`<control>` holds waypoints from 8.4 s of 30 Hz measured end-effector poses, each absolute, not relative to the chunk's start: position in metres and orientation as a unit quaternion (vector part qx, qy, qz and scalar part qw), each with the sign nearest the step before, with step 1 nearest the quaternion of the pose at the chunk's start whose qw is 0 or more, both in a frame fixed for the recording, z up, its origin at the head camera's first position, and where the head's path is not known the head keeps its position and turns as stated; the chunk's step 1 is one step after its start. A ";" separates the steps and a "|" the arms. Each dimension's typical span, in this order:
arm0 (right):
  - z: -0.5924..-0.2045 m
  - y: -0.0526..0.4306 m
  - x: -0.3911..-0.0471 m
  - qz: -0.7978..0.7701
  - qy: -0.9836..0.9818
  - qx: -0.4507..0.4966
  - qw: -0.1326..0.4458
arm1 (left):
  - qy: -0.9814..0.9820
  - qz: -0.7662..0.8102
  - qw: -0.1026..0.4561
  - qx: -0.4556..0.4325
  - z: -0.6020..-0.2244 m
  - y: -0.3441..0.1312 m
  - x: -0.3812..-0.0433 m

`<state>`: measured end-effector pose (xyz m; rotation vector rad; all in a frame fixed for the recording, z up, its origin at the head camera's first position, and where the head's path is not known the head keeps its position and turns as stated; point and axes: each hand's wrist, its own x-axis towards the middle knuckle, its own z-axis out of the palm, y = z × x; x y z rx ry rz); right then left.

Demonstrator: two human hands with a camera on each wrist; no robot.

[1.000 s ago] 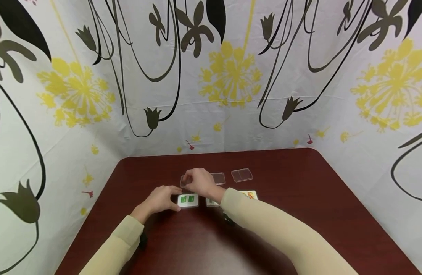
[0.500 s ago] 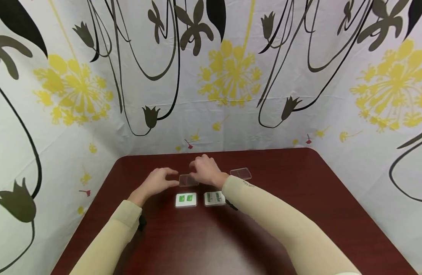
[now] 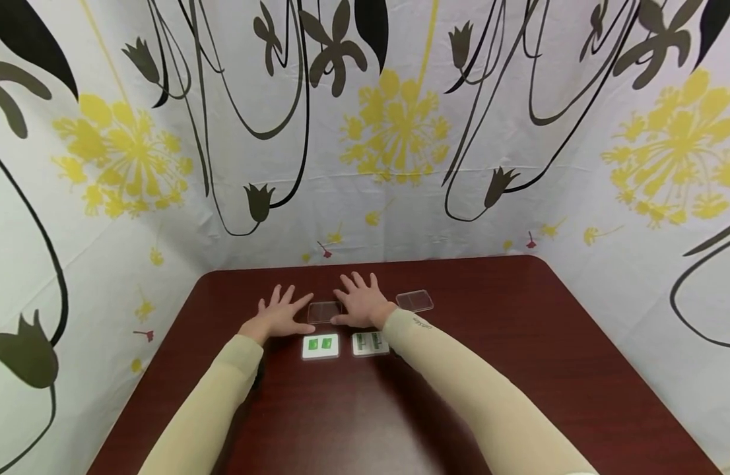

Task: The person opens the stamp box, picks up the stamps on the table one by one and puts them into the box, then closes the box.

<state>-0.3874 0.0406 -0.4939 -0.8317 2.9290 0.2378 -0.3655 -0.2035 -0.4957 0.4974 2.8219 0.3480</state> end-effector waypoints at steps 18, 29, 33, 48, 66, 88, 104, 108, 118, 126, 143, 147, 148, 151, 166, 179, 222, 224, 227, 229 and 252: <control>-0.504 0.043 -0.388 0.059 0.954 -0.295 -0.010 | 0.972 0.121 0.073 0.187 -0.496 -0.192 -0.367; -0.496 0.040 -0.383 0.071 0.944 -0.319 -0.033 | 0.966 0.156 0.061 0.198 -0.494 -0.202 -0.364; -0.493 0.043 -0.381 0.060 0.940 -0.335 -0.037 | 0.965 0.154 0.061 0.202 -0.488 -0.201 -0.360; -0.480 0.056 -0.356 0.050 0.918 -0.388 -0.074 | 0.958 0.159 0.049 0.235 -0.473 -0.203 -0.333; -0.499 0.052 -0.324 0.067 0.903 -0.421 -0.059 | 0.952 0.160 0.085 0.248 -0.490 -0.204 -0.301; -0.502 0.044 -0.321 0.076 0.903 -0.419 -0.053 | 0.957 0.154 0.069 0.235 -0.498 -0.204 -0.302; -0.501 0.037 -0.319 0.047 0.913 -0.402 -0.041 | 0.960 0.149 0.080 0.223 -0.499 -0.204 -0.301; -0.497 0.034 -0.319 0.035 0.918 -0.395 -0.030 | 0.960 0.154 0.095 0.212 -0.497 -0.202 -0.303; -0.490 0.028 -0.319 0.027 0.921 -0.388 -0.014 | 0.964 0.148 0.096 0.198 -0.490 -0.197 -0.301; -0.489 0.028 -0.321 0.016 0.926 -0.376 0.003 | 0.966 0.154 0.095 0.187 -0.489 -0.193 -0.299; -0.492 0.030 -0.319 -0.001 0.931 -0.366 0.002 | 0.963 0.182 0.087 0.180 -0.497 -0.197 -0.296; -0.494 0.031 -0.320 -0.005 0.931 -0.366 0.000 | 0.960 0.190 0.090 0.184 -0.499 -0.198 -0.297; -0.494 0.032 -0.320 -0.006 0.930 -0.367 -0.002 | 0.960 0.193 0.090 0.184 -0.500 -0.197 -0.297; -0.494 0.032 -0.320 -0.009 0.930 -0.368 0.001 | 0.958 0.199 0.092 0.182 -0.499 -0.197 -0.296; -0.481 0.032 -0.321 0.002 0.937 -0.348 0.033 | 0.955 0.207 0.091 0.192 -0.498 -0.199 -0.298; -0.455 0.060 -0.340 0.021 0.933 -0.358 0.029 | 0.954 0.212 0.066 0.200 -0.456 -0.180 -0.315; -0.495 0.151 -0.398 -0.036 0.964 -0.257 0.052 | 0.960 0.176 0.113 0.185 -0.497 -0.096 -0.381; -0.494 0.151 -0.397 -0.044 0.964 -0.259 0.049 | 0.961 0.178 0.111 0.182 -0.497 -0.096 -0.381; -0.495 0.152 -0.396 -0.048 0.963 -0.260 0.043 | 0.961 0.180 0.103 0.181 -0.498 -0.096 -0.381; -0.495 0.152 -0.396 -0.050 0.963 -0.261 0.038 | 0.961 0.182 0.098 0.182 -0.499 -0.096 -0.381; -0.490 0.149 -0.388 -0.033 0.956 -0.292 0.020 | 0.963 0.164 0.090 0.195 -0.492 -0.094 -0.376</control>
